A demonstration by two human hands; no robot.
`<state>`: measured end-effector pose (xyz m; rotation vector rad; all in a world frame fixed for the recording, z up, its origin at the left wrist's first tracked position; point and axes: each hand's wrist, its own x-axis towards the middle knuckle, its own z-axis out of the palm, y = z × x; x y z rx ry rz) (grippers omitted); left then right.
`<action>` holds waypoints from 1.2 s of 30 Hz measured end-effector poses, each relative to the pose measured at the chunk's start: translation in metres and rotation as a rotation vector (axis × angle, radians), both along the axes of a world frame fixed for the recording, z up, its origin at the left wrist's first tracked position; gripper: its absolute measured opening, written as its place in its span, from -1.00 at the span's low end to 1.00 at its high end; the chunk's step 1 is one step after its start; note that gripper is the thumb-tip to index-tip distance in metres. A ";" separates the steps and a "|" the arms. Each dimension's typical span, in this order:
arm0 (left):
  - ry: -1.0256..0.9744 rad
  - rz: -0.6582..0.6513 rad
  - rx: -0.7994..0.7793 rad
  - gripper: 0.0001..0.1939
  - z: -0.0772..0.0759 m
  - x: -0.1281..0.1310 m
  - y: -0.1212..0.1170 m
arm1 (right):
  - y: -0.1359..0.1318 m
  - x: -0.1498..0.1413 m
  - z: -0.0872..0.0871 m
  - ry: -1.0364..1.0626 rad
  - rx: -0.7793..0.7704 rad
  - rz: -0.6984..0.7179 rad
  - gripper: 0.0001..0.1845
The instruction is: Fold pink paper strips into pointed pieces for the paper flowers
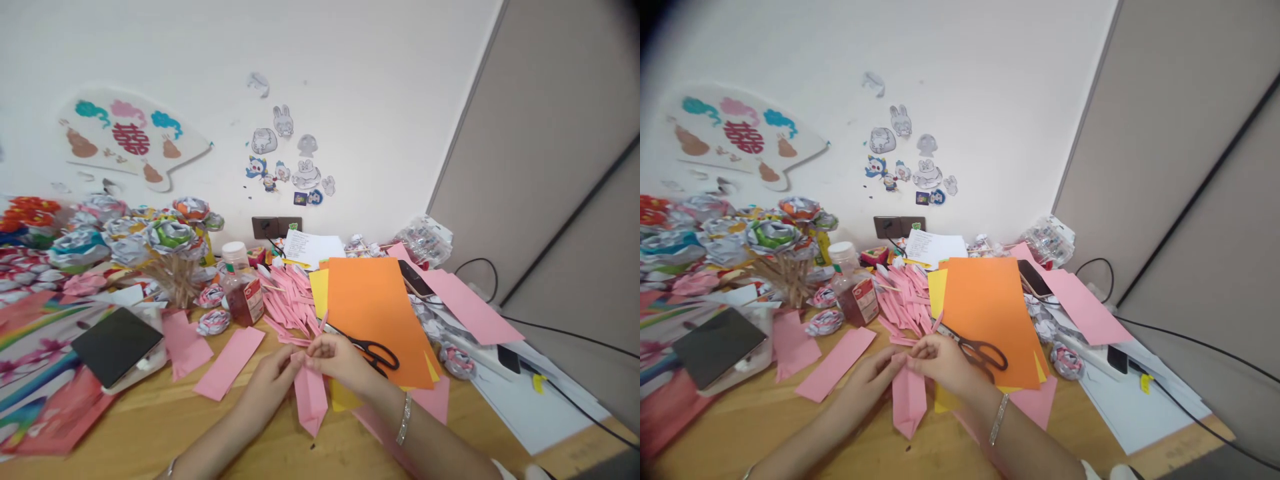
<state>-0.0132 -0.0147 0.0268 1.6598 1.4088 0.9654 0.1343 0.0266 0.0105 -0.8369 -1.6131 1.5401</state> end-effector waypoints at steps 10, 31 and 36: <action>-0.181 0.019 -0.008 -0.75 -0.007 -0.005 0.003 | 0.000 0.004 0.002 -0.027 0.059 0.032 -0.71; -0.151 -0.015 0.021 -0.85 -0.007 -0.006 0.006 | -0.005 0.000 0.005 -0.068 0.145 -0.084 -0.79; -0.048 -0.002 0.041 -0.83 -0.002 -0.004 0.002 | -0.007 -0.001 0.007 -0.117 0.188 -0.083 -0.84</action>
